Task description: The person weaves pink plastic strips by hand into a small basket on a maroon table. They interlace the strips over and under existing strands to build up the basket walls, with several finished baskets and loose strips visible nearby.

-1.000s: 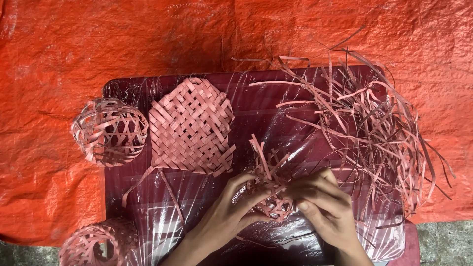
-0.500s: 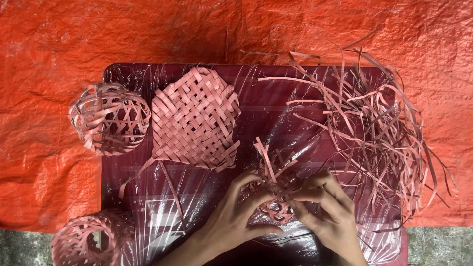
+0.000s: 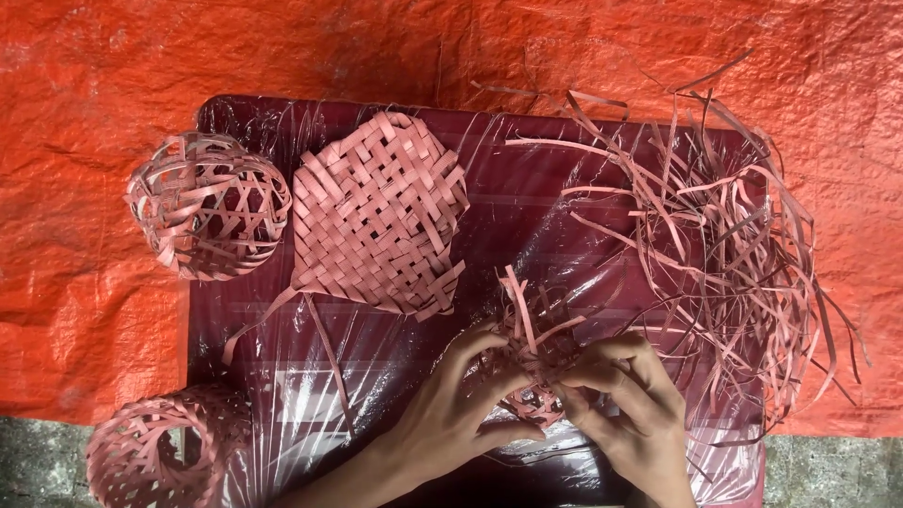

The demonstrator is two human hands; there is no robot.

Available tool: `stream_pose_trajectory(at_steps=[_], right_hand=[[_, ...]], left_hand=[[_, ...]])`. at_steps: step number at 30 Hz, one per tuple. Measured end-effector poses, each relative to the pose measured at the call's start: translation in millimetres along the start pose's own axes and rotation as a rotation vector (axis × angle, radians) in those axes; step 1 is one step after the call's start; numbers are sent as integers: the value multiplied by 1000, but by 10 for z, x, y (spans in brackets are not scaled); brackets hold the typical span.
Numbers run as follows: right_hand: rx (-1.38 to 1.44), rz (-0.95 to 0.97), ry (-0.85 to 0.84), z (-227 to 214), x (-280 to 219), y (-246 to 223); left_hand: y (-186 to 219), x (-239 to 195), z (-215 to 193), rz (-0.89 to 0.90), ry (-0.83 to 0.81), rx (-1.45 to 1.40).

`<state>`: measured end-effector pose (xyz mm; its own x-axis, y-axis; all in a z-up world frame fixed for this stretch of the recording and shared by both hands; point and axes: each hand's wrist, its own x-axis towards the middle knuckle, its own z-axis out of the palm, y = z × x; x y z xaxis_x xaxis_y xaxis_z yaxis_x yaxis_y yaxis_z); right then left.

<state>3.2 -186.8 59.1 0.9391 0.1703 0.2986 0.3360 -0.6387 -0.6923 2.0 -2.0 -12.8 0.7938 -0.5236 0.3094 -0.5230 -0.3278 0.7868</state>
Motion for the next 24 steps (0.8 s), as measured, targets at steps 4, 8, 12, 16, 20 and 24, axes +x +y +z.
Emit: stream_pose_trajectory(at_steps=[4, 8, 12, 16, 20, 24], right_hand=[[-29, -9, -45, -15, -22, 11], [-105, 20, -87, -13, -100, 59], [-95, 30, -110, -3, -110, 53], [-23, 56, -123, -10, -66, 16], [-10, 23, -51, -17, -94, 110], [-27, 63, 305, -71, -146, 135]], left_hand=[[-2, 44, -6, 60, 43, 36], [-4, 43, -4, 101, 72, 54], [-2, 74, -16, 138, 85, 119], [-47, 47, -12, 203, 91, 200], [-74, 37, -5, 164, 100, 142], [-52, 80, -66, 95, 107, 65]])
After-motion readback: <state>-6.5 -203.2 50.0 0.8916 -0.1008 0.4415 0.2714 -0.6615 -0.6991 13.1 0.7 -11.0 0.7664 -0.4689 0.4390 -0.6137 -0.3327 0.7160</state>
